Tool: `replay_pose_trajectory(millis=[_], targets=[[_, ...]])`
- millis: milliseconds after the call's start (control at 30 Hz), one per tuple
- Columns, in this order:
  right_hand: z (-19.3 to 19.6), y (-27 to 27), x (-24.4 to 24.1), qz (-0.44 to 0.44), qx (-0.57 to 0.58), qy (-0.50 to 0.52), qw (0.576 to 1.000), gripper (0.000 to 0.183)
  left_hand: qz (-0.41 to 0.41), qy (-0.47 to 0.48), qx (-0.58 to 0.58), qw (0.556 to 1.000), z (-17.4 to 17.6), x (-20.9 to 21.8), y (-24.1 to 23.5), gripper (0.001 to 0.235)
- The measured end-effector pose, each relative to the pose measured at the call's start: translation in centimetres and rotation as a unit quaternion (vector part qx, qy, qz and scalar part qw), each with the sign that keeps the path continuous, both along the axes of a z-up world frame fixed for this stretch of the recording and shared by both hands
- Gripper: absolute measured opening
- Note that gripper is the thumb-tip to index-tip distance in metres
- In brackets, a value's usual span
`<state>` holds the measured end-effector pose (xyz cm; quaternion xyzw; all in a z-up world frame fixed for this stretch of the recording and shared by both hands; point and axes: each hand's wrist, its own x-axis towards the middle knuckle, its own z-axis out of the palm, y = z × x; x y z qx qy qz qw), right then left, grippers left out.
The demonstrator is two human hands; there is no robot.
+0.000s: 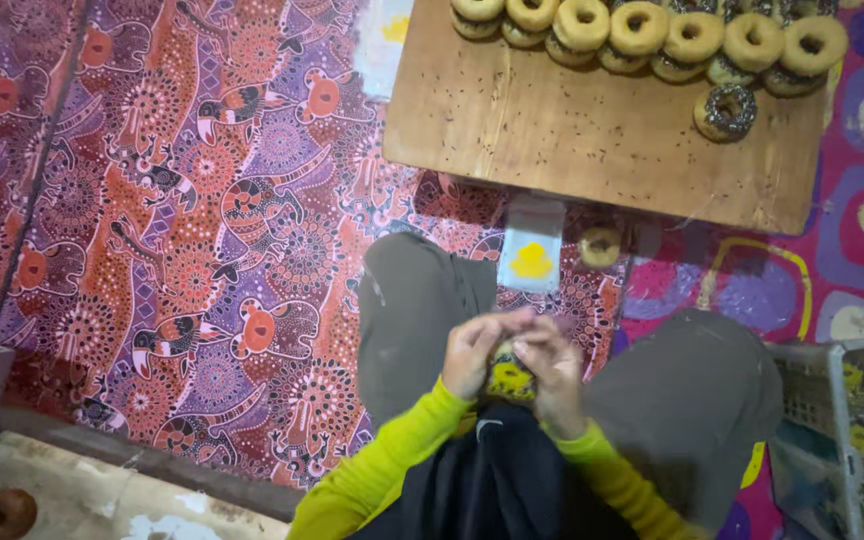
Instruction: The person sits on a patterned floor mat and repeatedly picks donuts from a wooden board, places them into small clear plastic bags, and sets the filled bags into a white plastic crate. The donuts include plain and seeded varieties.
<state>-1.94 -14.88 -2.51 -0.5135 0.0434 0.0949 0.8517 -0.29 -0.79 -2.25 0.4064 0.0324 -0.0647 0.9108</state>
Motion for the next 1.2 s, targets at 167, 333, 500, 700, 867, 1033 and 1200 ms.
replay_pose_trajectory(millis=[167,333,500,700,867,1033,1200], targets=[[-3.1,2.5,5.2,-0.019,-0.178,-0.120,0.977,0.019,0.262,-0.021,0.406,0.875,-5.2,-1.2,4.1,0.016],[-9.8,5.4,5.2,0.105,-0.200,-0.050,0.973,0.014,0.228,0.144,0.424,0.865,-9.1,-5.0,10.4,0.009],[-17.3,2.9,2.0,0.112,-0.038,0.201,0.972,0.033,0.007,0.164,0.357,0.919,-13.9,-6.8,9.3,0.037],[-19.4,-13.7,13.6,-0.193,-0.317,0.089,0.924,0.038,-0.118,-0.110,0.575,0.802,-17.6,7.9,1.1,0.063],[-19.0,-10.5,18.1,-0.156,-0.736,-0.145,0.643,0.051,-0.318,0.054,0.803,0.502,-19.4,17.7,-2.7,0.105],[-19.8,-0.5,24.3,0.155,-0.676,-0.316,0.647,0.066,-0.344,0.039,0.818,0.460,-20.6,18.8,-2.9,0.110],[-17.7,-2.0,27.3,0.392,-0.652,-0.223,0.609,0.059,-0.254,0.029,0.834,0.488,-20.9,17.8,-3.0,0.087]])
